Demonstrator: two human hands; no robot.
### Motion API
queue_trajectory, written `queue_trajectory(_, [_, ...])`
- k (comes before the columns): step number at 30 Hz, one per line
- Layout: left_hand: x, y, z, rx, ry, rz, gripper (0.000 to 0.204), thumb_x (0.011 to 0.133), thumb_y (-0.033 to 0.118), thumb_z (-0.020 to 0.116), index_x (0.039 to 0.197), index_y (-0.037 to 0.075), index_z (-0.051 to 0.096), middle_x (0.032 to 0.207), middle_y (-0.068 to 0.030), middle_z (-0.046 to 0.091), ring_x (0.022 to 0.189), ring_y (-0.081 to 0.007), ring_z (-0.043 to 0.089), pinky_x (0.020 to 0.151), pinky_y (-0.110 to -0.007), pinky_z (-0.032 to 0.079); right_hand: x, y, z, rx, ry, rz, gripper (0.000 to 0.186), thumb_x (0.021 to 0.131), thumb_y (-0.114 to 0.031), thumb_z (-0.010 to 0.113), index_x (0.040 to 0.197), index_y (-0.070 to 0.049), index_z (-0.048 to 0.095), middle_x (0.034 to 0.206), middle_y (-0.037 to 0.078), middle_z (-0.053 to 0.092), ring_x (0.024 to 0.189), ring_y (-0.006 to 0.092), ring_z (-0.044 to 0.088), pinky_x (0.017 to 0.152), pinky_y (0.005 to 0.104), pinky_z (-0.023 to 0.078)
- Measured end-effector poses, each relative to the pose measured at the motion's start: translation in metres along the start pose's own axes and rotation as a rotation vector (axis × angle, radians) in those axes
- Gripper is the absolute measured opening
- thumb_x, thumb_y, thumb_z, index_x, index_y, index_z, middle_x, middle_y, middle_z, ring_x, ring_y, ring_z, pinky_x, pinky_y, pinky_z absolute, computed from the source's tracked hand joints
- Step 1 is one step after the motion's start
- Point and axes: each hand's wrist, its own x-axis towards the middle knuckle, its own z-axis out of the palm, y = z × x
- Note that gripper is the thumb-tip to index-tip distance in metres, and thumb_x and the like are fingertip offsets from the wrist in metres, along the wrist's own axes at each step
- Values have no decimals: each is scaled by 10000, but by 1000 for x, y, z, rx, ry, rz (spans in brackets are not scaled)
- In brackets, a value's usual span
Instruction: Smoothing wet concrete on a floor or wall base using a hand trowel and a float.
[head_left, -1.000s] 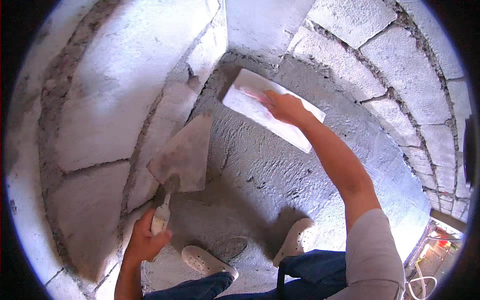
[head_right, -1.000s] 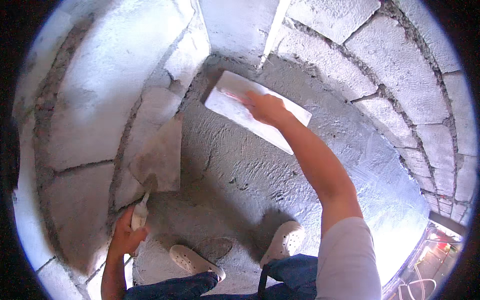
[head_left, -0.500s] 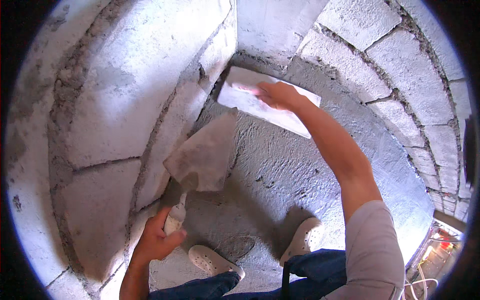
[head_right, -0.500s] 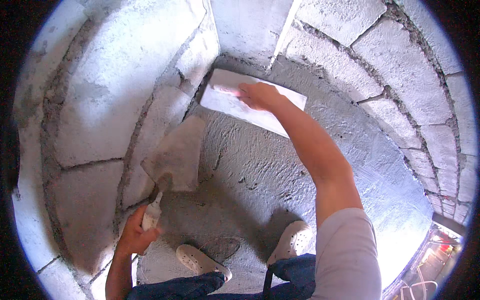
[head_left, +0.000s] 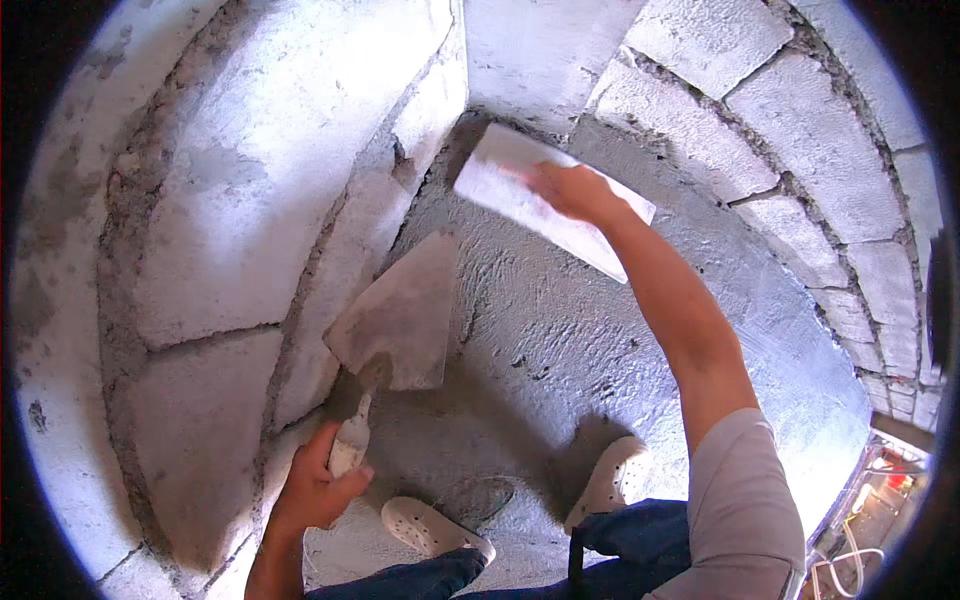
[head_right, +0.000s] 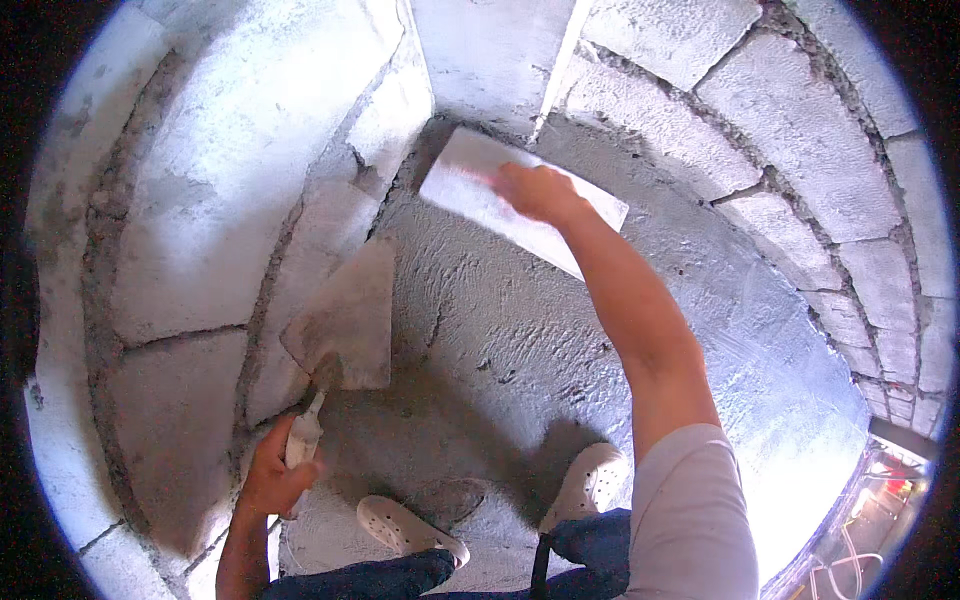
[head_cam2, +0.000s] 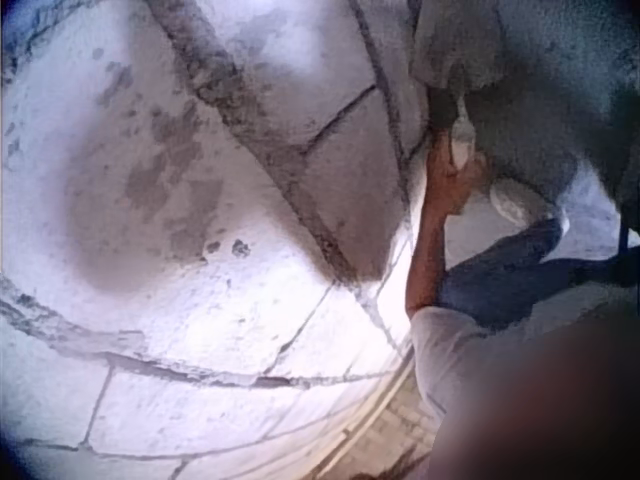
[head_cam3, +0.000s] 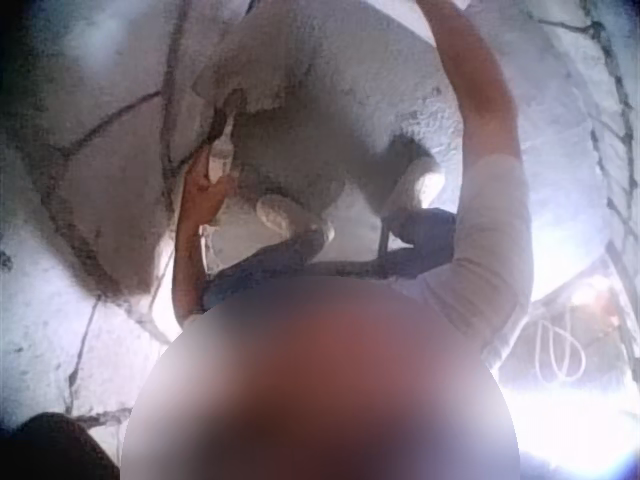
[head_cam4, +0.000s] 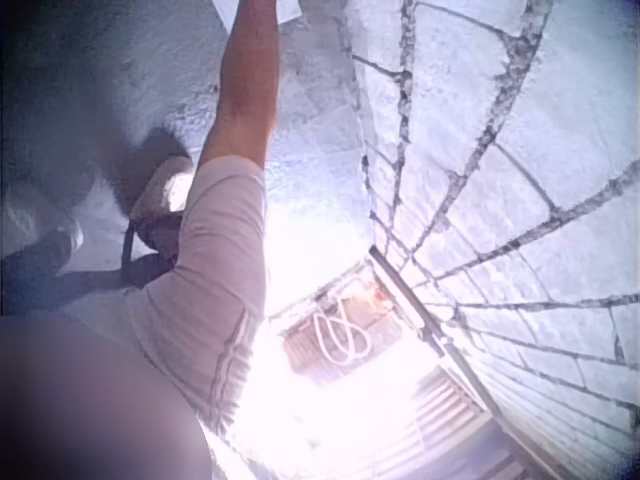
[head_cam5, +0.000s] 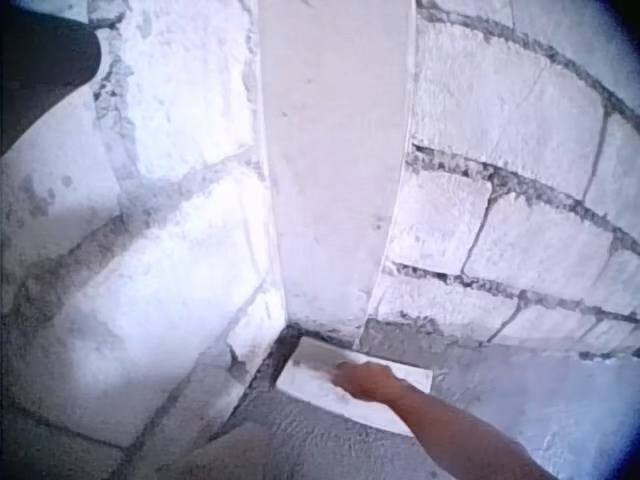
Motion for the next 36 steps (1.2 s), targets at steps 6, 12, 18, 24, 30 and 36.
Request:
queue_trajectory(6, [1,-12,5,10,-53,-48,496,750,156,681,1190,3,510,918,-80,627,836,-138,578,762,-305,470,18,-36,-4,20,0,-90,443,911,-452,471,1245,-162,504,1030,206,636,929,412,610,804,488,484])
queue_trajectory(12, [0,-4,-2,-15,-9,-99,466,743,166,685,1149,7,519,893,-71,623,815,-131,567,747,-307,466,-6,-9,5,-41,-79,-83,461,899,-485,480,1268,-210,499,1107,143,628,984,370,605,819,467,490])
queue_trajectory(18, [1,-5,7,-20,-63,-127,435,741,153,684,1114,0,523,851,-49,603,785,-113,548,718,-292,459,25,-20,6,41,20,-91,396,900,-459,487,1185,-187,524,1064,156,637,980,377,602,811,486,475])
queue_trajectory(24, [7,6,12,-54,-57,-112,414,739,119,673,1106,-9,529,845,-39,609,771,-109,559,703,-283,465,20,-36,0,10,-27,-11,381,879,-421,542,1171,-178,518,1025,168,646,967,364,614,791,483,482])
queue_trajectory(30, [1,-2,10,21,-30,-91,393,736,116,668,1085,-14,541,869,-63,637,784,-112,570,733,-289,468,11,-41,4,107,24,138,417,901,-294,537,1309,-324,456,1131,127,609,1029,323,605,844,480,489])
queue_trajectory(36, [-11,-1,1,78,23,-14,391,724,122,671,1074,-2,545,871,-74,636,786,-139,580,739,-308,470,-47,-38,-29,-60,-86,28,616,903,-108,466,1374,-479,324,1269,120,507,1053,306,598,892,450,494])
